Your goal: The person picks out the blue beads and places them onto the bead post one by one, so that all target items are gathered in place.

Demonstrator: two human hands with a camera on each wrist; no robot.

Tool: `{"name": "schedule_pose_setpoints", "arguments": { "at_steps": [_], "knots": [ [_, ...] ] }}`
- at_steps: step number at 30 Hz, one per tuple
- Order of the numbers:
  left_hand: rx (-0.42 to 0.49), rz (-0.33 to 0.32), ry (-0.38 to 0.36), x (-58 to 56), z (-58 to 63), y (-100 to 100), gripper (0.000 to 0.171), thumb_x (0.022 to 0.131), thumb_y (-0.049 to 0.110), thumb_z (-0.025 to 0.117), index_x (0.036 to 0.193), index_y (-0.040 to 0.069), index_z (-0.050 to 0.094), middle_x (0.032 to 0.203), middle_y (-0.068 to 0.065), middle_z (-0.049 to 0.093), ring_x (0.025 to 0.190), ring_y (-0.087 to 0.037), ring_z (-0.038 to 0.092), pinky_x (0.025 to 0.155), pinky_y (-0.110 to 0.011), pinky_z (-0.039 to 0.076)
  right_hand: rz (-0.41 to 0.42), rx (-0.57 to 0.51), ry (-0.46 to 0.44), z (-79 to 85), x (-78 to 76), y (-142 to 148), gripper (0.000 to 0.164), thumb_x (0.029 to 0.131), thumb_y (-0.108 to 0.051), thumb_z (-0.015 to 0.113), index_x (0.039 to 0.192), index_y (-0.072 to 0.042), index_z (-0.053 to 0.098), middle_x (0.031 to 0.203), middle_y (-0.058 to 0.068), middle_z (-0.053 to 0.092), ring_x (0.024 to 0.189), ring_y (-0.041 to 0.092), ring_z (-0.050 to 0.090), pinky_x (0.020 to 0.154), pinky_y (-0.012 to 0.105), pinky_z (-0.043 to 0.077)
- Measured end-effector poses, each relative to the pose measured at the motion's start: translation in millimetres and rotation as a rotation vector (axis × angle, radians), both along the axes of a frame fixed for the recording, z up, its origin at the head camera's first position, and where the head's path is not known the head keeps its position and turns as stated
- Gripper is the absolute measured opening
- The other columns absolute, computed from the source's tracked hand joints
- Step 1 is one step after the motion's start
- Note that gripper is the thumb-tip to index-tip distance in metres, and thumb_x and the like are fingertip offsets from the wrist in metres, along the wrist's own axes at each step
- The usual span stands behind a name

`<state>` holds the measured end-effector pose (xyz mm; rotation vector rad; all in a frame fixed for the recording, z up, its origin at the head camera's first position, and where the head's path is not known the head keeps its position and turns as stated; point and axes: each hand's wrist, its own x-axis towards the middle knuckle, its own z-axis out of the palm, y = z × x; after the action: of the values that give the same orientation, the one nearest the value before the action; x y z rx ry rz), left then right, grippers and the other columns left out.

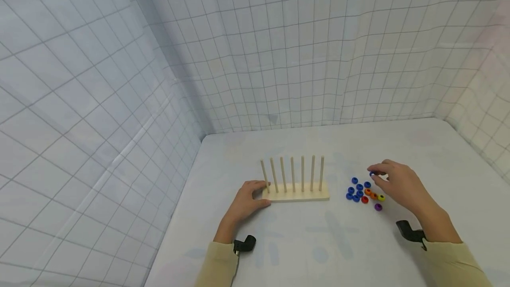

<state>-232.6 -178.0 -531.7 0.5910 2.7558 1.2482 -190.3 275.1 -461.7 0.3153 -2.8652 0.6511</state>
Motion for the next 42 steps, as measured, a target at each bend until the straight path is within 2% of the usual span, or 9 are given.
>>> {"name": "schedule_pose_setpoints", "arguments": {
  "at_steps": [14, 27, 42],
  "knots": [
    [-0.014, -0.016, 0.015, -3.1, -5.2, -3, 0.057, 0.085, 0.035, 0.082, 0.136, 0.015, 0.064, 0.138, -0.005, 0.058, 0.132, -0.029, 0.045, 0.109, -0.053, 0.036, 0.018, -0.059, 0.105, 9.9, -2.1, -16, 0.026, 0.095, -0.014, 0.070, 0.120, -0.005, 0.072, 0.096, 0.006, 0.064, 0.085, 0.030, 0.066, 0.070, 0.048, 0.058],
    [-0.011, -0.017, 0.031, -3.0, -5.2, -2, 0.057, 0.084, 0.034, 0.083, 0.135, 0.014, 0.065, 0.138, -0.005, 0.059, 0.132, -0.029, 0.046, 0.109, -0.053, 0.036, 0.019, -0.112, 0.177, 20.2, -6.7, -34, 0.024, 0.093, -0.016, 0.075, 0.115, -0.006, 0.073, 0.097, 0.004, 0.065, 0.088, 0.027, 0.065, 0.072, 0.047, 0.058],
    [-0.003, -0.016, 0.029, -3.9, -5.0, -2, 0.056, 0.084, 0.033, 0.083, 0.135, 0.017, 0.066, 0.137, -0.003, 0.059, 0.133, -0.027, 0.046, 0.110, -0.052, 0.036, 0.065, -0.156, 0.303, 33.8, -13.5, -52, 0.019, 0.089, -0.018, 0.079, 0.106, -0.011, 0.074, 0.094, -0.004, 0.066, 0.083, 0.018, 0.064, 0.068, 0.037, 0.055]
  ]
}}
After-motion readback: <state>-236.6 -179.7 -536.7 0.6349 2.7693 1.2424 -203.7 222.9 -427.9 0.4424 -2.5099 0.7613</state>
